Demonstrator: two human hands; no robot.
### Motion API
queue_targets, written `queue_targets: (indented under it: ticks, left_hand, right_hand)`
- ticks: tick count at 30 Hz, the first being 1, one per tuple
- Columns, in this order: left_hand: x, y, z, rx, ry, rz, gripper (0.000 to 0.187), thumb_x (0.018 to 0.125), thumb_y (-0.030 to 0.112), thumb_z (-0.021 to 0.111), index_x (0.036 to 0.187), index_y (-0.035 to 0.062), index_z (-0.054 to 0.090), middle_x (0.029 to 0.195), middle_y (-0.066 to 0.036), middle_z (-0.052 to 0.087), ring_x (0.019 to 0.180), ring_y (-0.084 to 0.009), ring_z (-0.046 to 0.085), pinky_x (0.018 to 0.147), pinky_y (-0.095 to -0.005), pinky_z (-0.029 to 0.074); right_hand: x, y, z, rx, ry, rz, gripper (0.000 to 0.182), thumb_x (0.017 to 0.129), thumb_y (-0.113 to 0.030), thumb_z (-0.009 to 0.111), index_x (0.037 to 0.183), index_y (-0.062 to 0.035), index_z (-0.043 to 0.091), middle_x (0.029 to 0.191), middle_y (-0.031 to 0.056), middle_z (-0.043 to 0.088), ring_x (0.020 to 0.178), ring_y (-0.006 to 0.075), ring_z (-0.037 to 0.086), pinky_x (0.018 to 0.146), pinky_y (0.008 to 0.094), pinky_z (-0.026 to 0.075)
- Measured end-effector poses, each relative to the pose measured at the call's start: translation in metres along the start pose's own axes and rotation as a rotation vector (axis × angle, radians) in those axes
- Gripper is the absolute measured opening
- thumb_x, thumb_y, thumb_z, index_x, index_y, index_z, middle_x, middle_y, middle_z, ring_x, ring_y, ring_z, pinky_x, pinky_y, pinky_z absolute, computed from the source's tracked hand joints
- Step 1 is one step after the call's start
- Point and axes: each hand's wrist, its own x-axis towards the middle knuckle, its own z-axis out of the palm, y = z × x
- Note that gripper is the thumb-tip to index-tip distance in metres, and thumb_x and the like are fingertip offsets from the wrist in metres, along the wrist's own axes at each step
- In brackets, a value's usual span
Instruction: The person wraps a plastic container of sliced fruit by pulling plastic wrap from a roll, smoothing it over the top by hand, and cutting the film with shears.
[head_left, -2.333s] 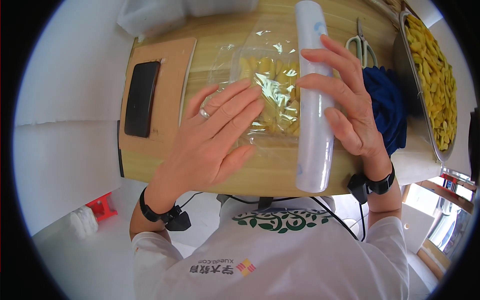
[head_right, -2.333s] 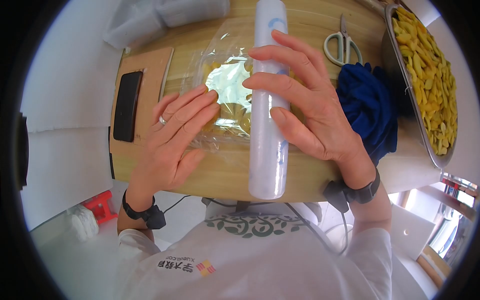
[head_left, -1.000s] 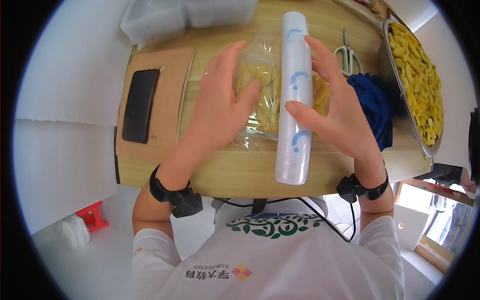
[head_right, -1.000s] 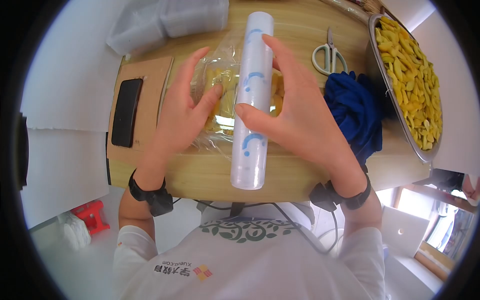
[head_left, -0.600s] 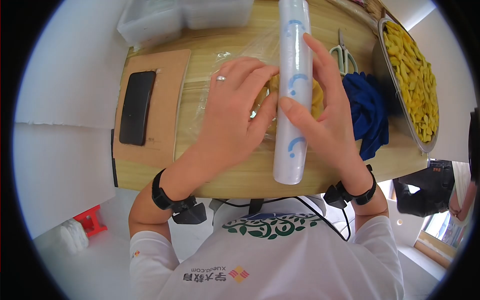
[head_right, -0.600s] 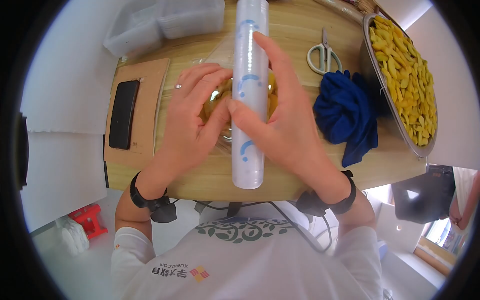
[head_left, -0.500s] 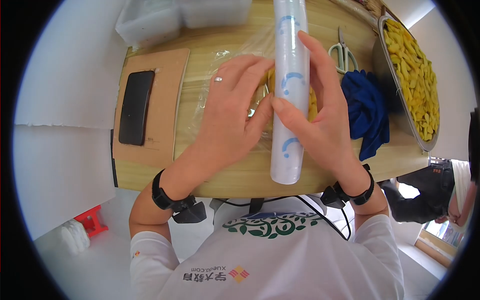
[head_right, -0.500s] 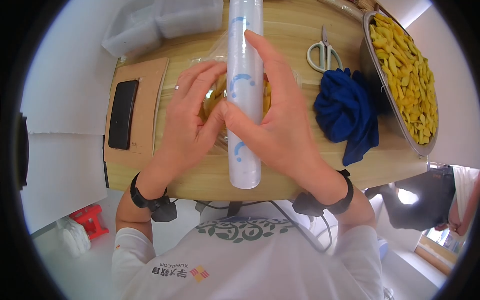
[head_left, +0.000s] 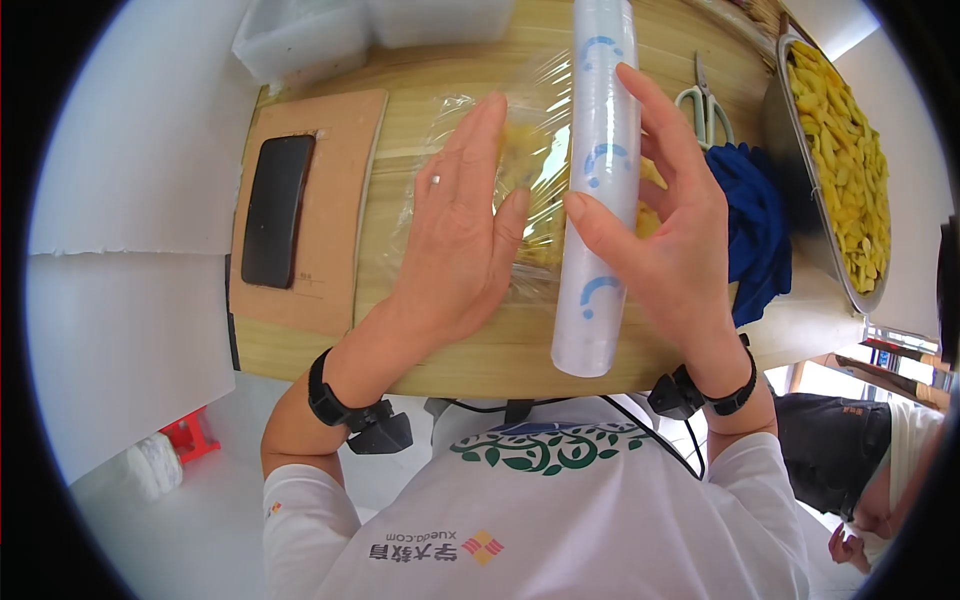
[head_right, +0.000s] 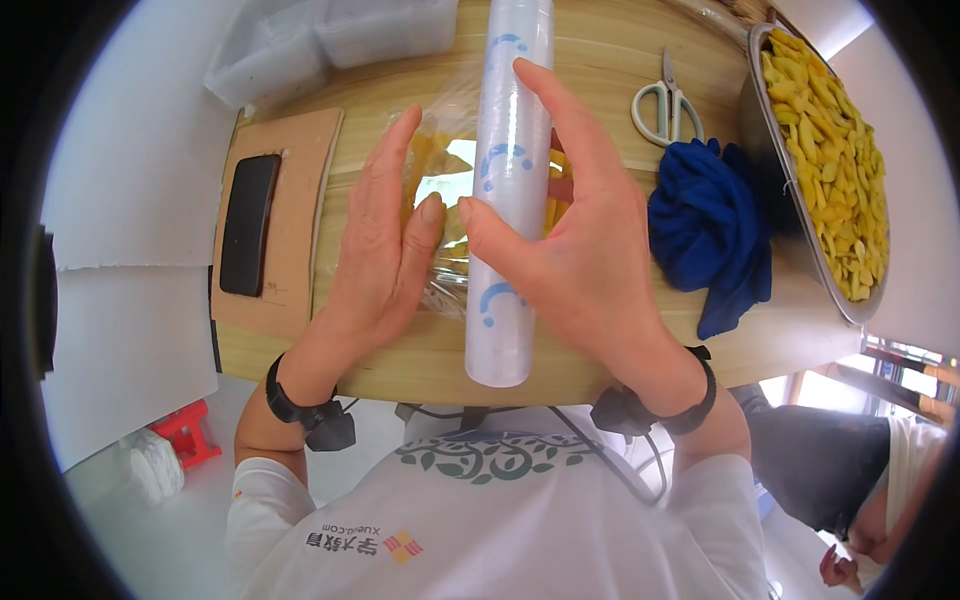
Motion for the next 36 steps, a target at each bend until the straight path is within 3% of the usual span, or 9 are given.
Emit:
queue_targets:
  ticks: [9, 11, 15, 17, 19, 22, 30, 32, 36]
  left_hand:
    - [-0.004, -0.004, 0.000, -0.026, -0.023, -0.050, 0.062, 0.107, 0.022, 0.046, 0.157, -0.0063, 0.022, 0.157, -0.029, 0.035, 0.147, -0.0414, 0.034, 0.118, -0.0517, 0.023]
    - [-0.005, -0.004, 0.000, -0.035, -0.016, -0.047, 0.063, 0.107, 0.023, 0.046, 0.157, -0.0066, 0.022, 0.157, -0.029, 0.035, 0.147, -0.0415, 0.033, 0.118, -0.0518, 0.023]
    - [-0.009, -0.002, -0.011, 0.008, -0.030, 0.009, 0.068, 0.102, 0.022, 0.054, 0.158, -0.0035, 0.024, 0.159, -0.025, 0.035, 0.149, -0.0394, 0.032, 0.119, -0.0516, 0.022]
    - [-0.014, 0.003, -0.024, 0.052, -0.035, 0.064, 0.070, 0.099, 0.021, 0.058, 0.158, -0.0021, 0.027, 0.160, -0.022, 0.036, 0.150, -0.0380, 0.032, 0.119, -0.0516, 0.021]
    - [-0.020, 0.009, -0.037, 0.260, -0.230, 0.204, 0.072, 0.093, 0.023, 0.066, 0.155, 0.0004, 0.037, 0.160, -0.016, 0.039, 0.150, -0.0334, 0.034, 0.118, -0.0518, 0.023]
    - [-0.026, 0.010, -0.035, 0.270, -0.334, 0.241, 0.060, 0.100, 0.031, 0.052, 0.151, 0.0012, 0.045, 0.158, -0.014, 0.043, 0.148, -0.0328, 0.038, 0.120, -0.0500, 0.024]
    - [-0.014, 0.011, -0.039, 0.312, -0.370, 0.275, 0.070, 0.098, 0.045, 0.053, 0.152, 0.0007, 0.044, 0.160, -0.014, 0.041, 0.149, -0.0324, 0.037, 0.119, -0.0529, 0.025]
    - [-0.011, 0.010, -0.039, 0.306, -0.381, 0.269, 0.072, 0.098, 0.047, 0.053, 0.152, 0.0003, 0.043, 0.160, -0.015, 0.041, 0.149, -0.0325, 0.036, 0.119, -0.0531, 0.025]
    - [-0.004, 0.009, -0.037, 0.287, -0.377, 0.266, 0.071, 0.099, 0.047, 0.052, 0.152, -0.0002, 0.043, 0.160, -0.015, 0.040, 0.150, -0.0330, 0.035, 0.119, -0.0536, 0.025]
  right_hand:
    - [-0.002, 0.011, -0.001, -0.123, 0.046, -0.095, 0.079, 0.080, -0.006, 0.075, 0.152, -0.0035, 0.044, 0.136, 0.0104, 0.059, 0.117, 0.0185, 0.060, 0.102, 0.0341, 0.048]
    - [-0.001, 0.015, 0.002, -0.127, 0.109, -0.121, 0.080, 0.075, -0.016, 0.077, 0.149, -0.0065, 0.048, 0.126, 0.0116, 0.066, 0.101, 0.0218, 0.063, 0.091, 0.0347, 0.049]
    - [-0.001, 0.015, 0.000, -0.176, 0.100, -0.123, 0.080, 0.075, -0.017, 0.077, 0.149, -0.0063, 0.047, 0.127, 0.0125, 0.065, 0.103, 0.0226, 0.063, 0.091, 0.0350, 0.049]
    - [-0.002, 0.013, -0.002, -0.217, 0.067, -0.130, 0.079, 0.078, -0.014, 0.076, 0.151, -0.0059, 0.046, 0.131, 0.0106, 0.062, 0.115, 0.0208, 0.060, 0.103, 0.0359, 0.046]
    - [-0.003, 0.010, -0.005, -0.290, 0.060, -0.144, 0.080, 0.077, -0.015, 0.076, 0.151, -0.0057, 0.046, 0.133, 0.0112, 0.062, 0.116, 0.0223, 0.059, 0.104, 0.0369, 0.044]
    - [-0.003, 0.013, -0.007, -0.377, 0.053, -0.172, 0.081, 0.076, -0.016, 0.076, 0.151, -0.0056, 0.046, 0.137, 0.0127, 0.060, 0.119, 0.0247, 0.057, 0.107, 0.0385, 0.042]
    - [-0.005, 0.014, -0.007, -0.390, 0.053, -0.163, 0.080, 0.077, -0.017, 0.076, 0.151, -0.0056, 0.045, 0.141, 0.0145, 0.058, 0.122, 0.0263, 0.055, 0.109, 0.0395, 0.041]
    - [-0.004, 0.016, -0.007, -0.382, 0.060, -0.180, 0.083, 0.077, -0.023, 0.079, 0.151, -0.0085, 0.044, 0.130, 0.0113, 0.060, 0.111, 0.0280, 0.052, 0.096, 0.0395, 0.046]
    - [-0.004, 0.019, -0.007, -0.391, 0.067, -0.213, 0.083, 0.077, -0.023, 0.079, 0.151, -0.0084, 0.044, 0.130, 0.0112, 0.060, 0.112, 0.0284, 0.052, 0.096, 0.0399, 0.046]
